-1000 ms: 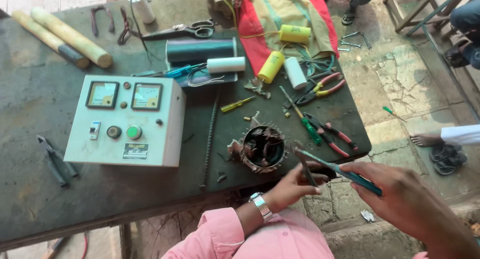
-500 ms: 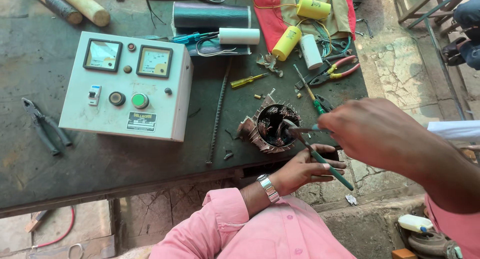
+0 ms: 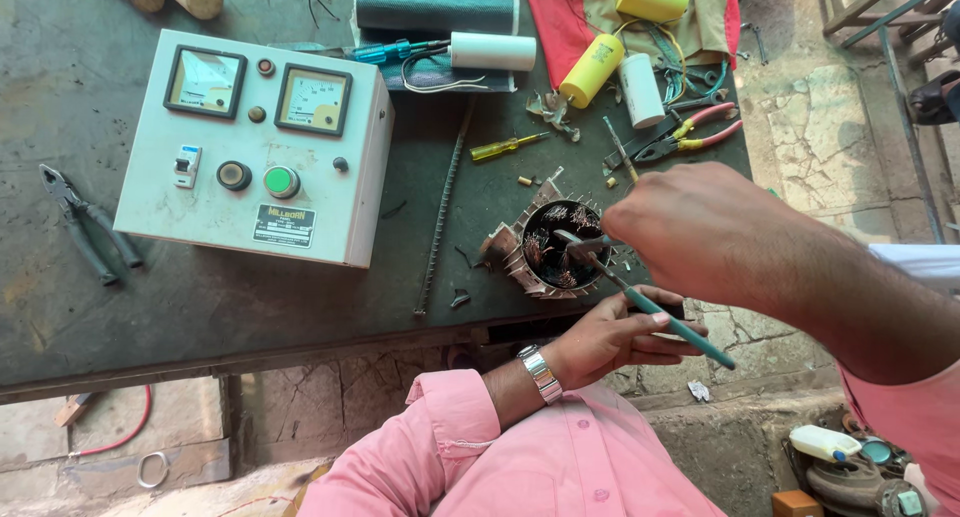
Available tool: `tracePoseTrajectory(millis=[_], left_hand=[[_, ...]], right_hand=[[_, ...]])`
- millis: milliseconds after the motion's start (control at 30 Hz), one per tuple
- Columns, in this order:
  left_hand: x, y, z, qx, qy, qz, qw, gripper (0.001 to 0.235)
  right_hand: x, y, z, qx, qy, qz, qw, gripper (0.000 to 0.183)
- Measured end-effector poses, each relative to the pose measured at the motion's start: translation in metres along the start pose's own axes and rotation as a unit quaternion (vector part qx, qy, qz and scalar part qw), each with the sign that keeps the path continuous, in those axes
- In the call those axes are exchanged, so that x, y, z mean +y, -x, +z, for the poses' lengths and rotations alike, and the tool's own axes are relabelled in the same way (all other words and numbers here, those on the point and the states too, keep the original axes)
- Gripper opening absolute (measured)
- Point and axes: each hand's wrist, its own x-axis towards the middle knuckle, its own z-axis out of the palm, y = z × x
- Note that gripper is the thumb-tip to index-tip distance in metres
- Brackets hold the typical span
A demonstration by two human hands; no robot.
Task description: The person uses a screwdriver and pliers to remove and adjust copper windings on a cylindrical electrical component, likely a motor stator. They repeatedly pry, pull, and cut the wires while holding the component on a workbench.
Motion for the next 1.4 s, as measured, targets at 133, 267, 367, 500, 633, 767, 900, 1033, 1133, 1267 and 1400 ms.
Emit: tracePoseTrajectory(millis=[133, 267, 367, 500, 633, 767, 900, 1033, 1133, 1267, 1400], left_hand=[[-0.003, 0.000, -0.003, -0.003, 0.007, -0.004, 1.000, 0.031], [-0.008, -0.002, -0.010, -0.021, 0.001, 0.001, 1.000, 0.040], [-0.009, -0.005, -0.012, -0.015, -0.086, -0.030, 0.996, 0.041], [0.016, 0.017, 0.001, 0.019, -0.468, -0.010, 0.883, 0.046], [0.080, 0.078, 0.021, -0.040, -0.610, 0.047, 0.790, 0.040], [0.141, 0.080, 0.027, 0.296, -0.686, 0.255, 0.614, 0.029], [0.143, 0.022, 0.031, 0.302, -0.794, 0.405, 0.339, 0.044], [0.135, -0.001, 0.027, 0.302, -0.814, 0.225, 0.442, 0.030], [0.130, -0.002, 0.025, 0.281, -0.808, 0.143, 0.497, 0.025], [0.131, -0.004, 0.032, 0.258, -0.811, 0.164, 0.500, 0.024], [0.125, -0.003, 0.035, 0.243, -0.803, 0.200, 0.507, 0.022]], right_hand=[[0.006, 0.013, 0.031, 0.032, -0.019, 0.011, 0.999, 0.023], [0.001, 0.038, 0.066, 0.125, -0.144, 0.074, 0.979, 0.031], [-0.001, 0.051, 0.085, 0.149, -0.220, 0.115, 0.957, 0.037], [-0.002, 0.056, 0.094, 0.120, -0.225, 0.141, 0.957, 0.040], [0.004, 0.060, 0.105, 0.048, -0.220, 0.175, 0.958, 0.033], [0.010, 0.066, 0.125, -0.015, -0.218, 0.192, 0.957, 0.031], [0.015, 0.075, 0.144, -0.002, -0.267, 0.188, 0.945, 0.031], [0.022, 0.075, 0.169, -0.012, -0.338, 0.170, 0.925, 0.035], [0.023, 0.077, 0.195, -0.032, -0.380, 0.178, 0.907, 0.052], [0.024, 0.072, 0.227, -0.050, -0.511, 0.156, 0.844, 0.071], [0.025, 0.069, 0.274, -0.136, -0.519, 0.187, 0.823, 0.045]])
